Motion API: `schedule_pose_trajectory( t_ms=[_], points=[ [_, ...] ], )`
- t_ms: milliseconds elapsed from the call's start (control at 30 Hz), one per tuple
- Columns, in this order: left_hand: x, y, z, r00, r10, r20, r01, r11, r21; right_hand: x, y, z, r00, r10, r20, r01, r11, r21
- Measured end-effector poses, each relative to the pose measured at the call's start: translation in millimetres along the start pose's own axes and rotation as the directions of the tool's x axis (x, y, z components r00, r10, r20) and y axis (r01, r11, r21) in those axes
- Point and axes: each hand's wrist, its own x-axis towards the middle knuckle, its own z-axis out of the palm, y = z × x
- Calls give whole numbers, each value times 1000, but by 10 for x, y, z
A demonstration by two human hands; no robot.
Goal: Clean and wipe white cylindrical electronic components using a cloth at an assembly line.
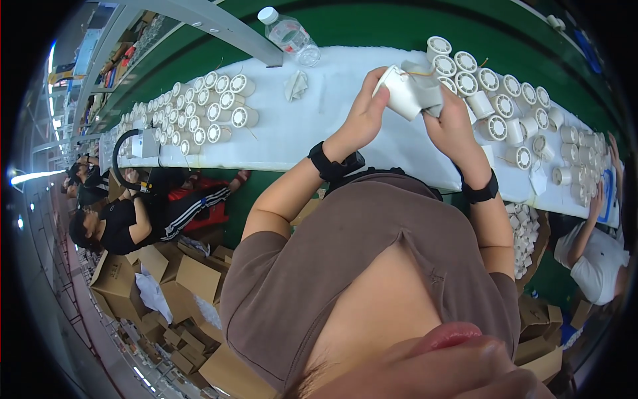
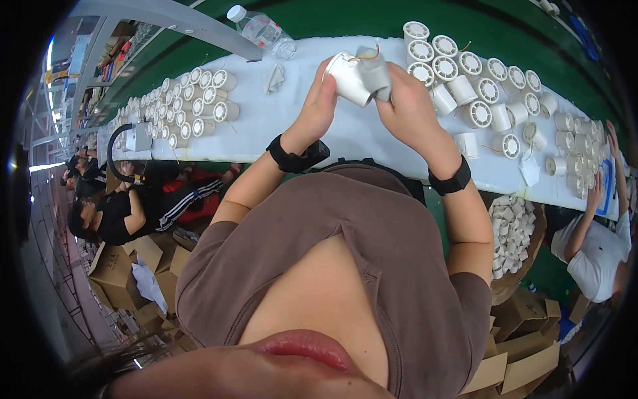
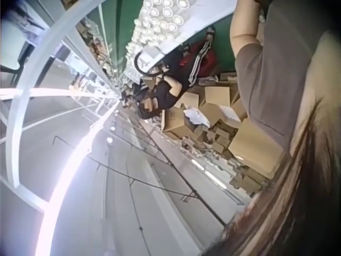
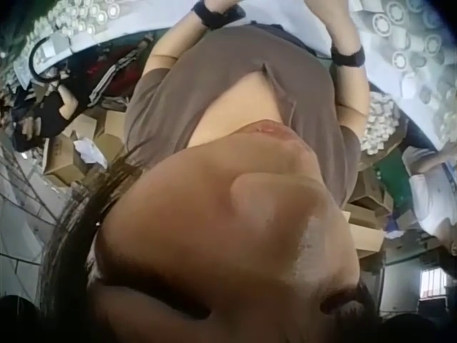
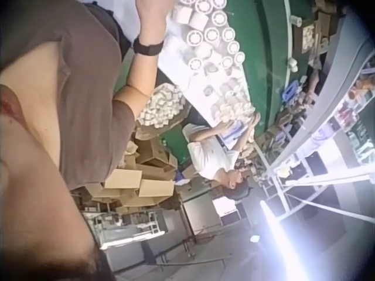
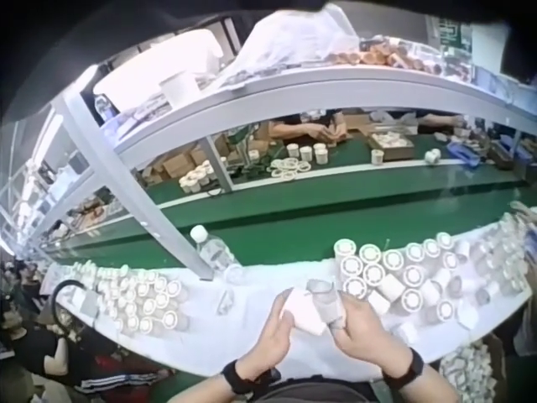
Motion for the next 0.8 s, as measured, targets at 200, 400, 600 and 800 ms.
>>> schedule_pose_trajectory(
  t_ms=[200, 400, 600, 800],
  points=[
    [53, 240, -71, 926, 363, 99, -375, 916, 144, -103, -80, -1, 860, 7, 510, -510, -41, 859],
    [26, 372, -256, 965, 82, 249, -154, 947, 283, -93, -47, -100, 971, 140, 193, -217, 851, 478],
    [29, 505, -89, 990, -83, 114, 38, 934, 355, -125, -94, -21, 974, -219, 50, 222, 904, -365],
    [102, 388, -164, 777, 608, 164, -580, 589, 563, -154, 25, 17, 907, 251, 339, -404, 289, 868]
  ],
)
